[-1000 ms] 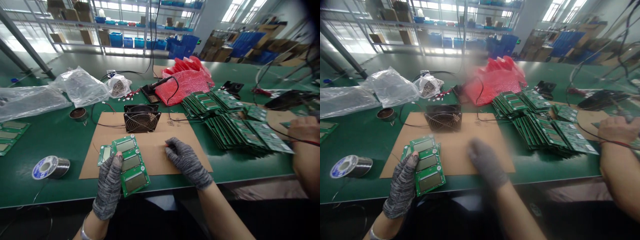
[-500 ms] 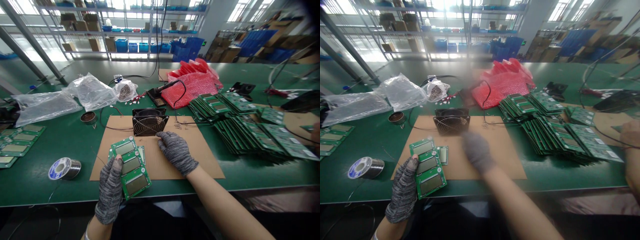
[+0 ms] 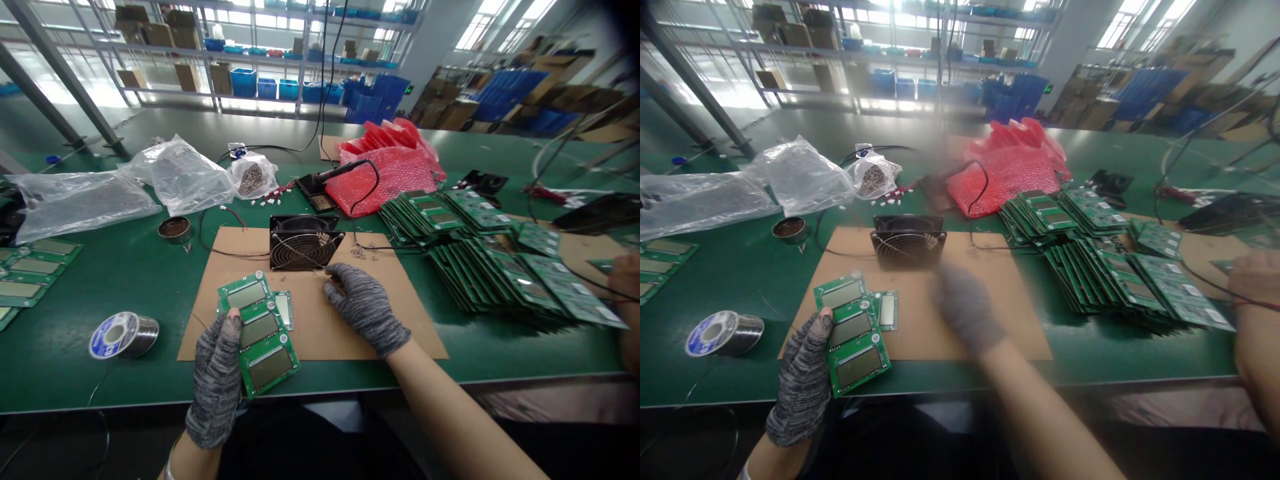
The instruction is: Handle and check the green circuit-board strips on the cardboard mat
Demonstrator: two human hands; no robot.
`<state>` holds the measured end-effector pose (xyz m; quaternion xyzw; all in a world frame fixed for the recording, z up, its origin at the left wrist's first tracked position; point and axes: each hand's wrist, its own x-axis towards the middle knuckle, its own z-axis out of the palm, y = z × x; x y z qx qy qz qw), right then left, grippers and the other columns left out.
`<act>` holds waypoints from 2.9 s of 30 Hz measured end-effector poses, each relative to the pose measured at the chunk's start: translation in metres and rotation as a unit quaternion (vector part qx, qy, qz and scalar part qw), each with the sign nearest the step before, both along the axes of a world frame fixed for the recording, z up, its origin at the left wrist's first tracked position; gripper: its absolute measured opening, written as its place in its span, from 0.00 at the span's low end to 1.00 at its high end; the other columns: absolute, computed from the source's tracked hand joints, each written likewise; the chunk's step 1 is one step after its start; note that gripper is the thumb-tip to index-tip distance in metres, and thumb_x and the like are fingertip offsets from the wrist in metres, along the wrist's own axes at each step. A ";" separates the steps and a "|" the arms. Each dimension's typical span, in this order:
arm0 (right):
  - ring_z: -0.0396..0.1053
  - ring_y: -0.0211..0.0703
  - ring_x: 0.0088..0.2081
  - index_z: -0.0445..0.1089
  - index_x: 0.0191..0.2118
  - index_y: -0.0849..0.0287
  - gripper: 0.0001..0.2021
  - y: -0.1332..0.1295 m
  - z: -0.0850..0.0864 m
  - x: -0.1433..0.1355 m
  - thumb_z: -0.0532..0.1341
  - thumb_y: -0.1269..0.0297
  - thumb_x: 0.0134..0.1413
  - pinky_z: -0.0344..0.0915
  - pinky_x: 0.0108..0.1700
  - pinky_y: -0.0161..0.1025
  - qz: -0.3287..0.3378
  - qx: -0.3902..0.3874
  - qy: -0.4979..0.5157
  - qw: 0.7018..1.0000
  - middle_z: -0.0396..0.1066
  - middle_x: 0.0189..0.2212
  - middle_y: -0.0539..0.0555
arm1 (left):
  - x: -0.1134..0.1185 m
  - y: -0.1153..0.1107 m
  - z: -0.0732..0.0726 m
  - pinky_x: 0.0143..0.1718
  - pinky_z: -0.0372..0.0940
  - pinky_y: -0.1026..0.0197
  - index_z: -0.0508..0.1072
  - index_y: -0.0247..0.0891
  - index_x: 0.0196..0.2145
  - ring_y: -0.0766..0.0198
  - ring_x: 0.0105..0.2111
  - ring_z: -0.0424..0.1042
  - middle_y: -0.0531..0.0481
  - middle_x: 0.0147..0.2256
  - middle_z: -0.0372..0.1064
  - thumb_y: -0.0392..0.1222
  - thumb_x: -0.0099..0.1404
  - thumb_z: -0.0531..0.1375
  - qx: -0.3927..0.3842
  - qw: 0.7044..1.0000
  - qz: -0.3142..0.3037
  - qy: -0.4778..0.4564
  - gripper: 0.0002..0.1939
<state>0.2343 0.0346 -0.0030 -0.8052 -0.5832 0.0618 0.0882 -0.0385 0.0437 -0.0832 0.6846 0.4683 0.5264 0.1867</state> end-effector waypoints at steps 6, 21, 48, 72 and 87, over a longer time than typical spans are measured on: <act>0.67 0.39 0.47 0.69 0.56 0.63 0.16 0.013 -0.001 -0.010 0.56 0.65 0.67 0.67 0.54 0.41 0.029 -0.004 -0.017 0.999 0.68 0.47 0.58 | -0.002 0.002 0.003 0.59 0.69 0.44 0.77 0.45 0.51 0.53 0.52 0.75 0.47 0.50 0.76 0.50 0.70 0.60 -0.050 0.998 -0.016 -0.036 0.15; 0.66 0.40 0.48 0.69 0.56 0.62 0.16 -0.003 -0.004 0.008 0.55 0.68 0.65 0.65 0.57 0.42 0.060 -0.002 0.007 0.998 0.69 0.48 0.57 | 0.001 0.002 0.008 0.46 0.77 0.50 0.74 0.43 0.56 0.54 0.45 0.79 0.45 0.50 0.77 0.51 0.72 0.56 -0.083 0.994 -0.040 -0.052 0.19; 0.72 0.37 0.36 0.71 0.37 0.64 0.15 -0.084 0.010 -0.042 0.67 0.55 0.54 0.70 0.39 0.32 0.007 0.098 0.555 0.826 0.72 0.36 0.56 | 0.036 -0.010 0.061 0.51 0.73 0.53 0.54 0.45 0.70 0.54 0.52 0.75 0.43 0.51 0.76 0.31 0.71 0.55 0.247 0.947 -0.016 0.206 0.32; 0.71 0.36 0.36 0.72 0.38 0.64 0.16 -0.093 0.004 -0.033 0.67 0.53 0.55 0.71 0.39 0.31 -0.015 0.097 0.594 0.799 0.72 0.35 0.55 | 0.055 -0.021 0.082 0.41 0.73 0.55 0.71 0.28 0.48 0.52 0.44 0.76 0.34 0.43 0.73 0.27 0.66 0.59 0.336 0.901 -0.037 0.273 0.12; 0.71 0.37 0.39 0.71 0.37 0.65 0.16 -0.090 0.010 -0.040 0.66 0.53 0.57 0.70 0.40 0.31 -0.033 0.134 0.555 0.820 0.72 0.38 0.56 | 0.061 -0.024 0.093 0.39 0.70 0.58 0.70 0.30 0.40 0.58 0.38 0.73 0.41 0.38 0.70 0.25 0.65 0.59 0.368 0.890 -0.030 0.266 0.07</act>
